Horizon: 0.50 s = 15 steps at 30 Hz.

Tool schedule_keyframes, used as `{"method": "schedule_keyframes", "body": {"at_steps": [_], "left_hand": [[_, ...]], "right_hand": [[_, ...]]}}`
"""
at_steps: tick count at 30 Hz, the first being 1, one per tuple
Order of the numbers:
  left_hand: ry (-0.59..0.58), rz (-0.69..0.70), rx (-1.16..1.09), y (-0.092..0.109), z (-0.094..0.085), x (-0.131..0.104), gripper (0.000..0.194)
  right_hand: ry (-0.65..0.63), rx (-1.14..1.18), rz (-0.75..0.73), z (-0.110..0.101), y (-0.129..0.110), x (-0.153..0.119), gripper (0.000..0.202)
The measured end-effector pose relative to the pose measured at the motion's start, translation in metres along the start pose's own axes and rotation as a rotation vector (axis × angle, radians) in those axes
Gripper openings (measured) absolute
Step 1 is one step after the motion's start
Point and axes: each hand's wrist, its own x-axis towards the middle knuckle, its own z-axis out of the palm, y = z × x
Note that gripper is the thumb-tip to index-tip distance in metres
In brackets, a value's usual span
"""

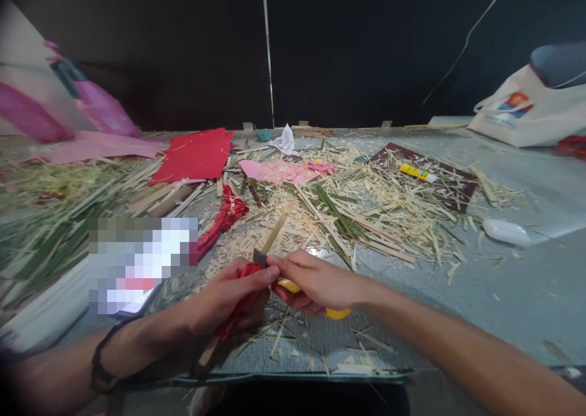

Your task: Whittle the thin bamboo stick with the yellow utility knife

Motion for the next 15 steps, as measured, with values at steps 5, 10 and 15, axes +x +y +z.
{"method": "schedule_keyframes", "body": {"at_steps": [5,10,15], "left_hand": [[0.013,-0.007,0.018,0.0024,-0.0015,0.0004,0.058],[0.047,0.001,0.060,0.0053,0.0003,-0.0009,0.058],[0.011,0.027,0.052,0.0027,-0.0011,-0.0011,0.062]], "right_hand": [[0.022,0.023,-0.035,0.0025,0.0032,0.0028,0.051],[0.039,0.052,-0.064,0.0041,0.0043,0.0032,0.051],[0.220,0.175,-0.289,0.0097,0.0062,0.0062,0.044]]}}
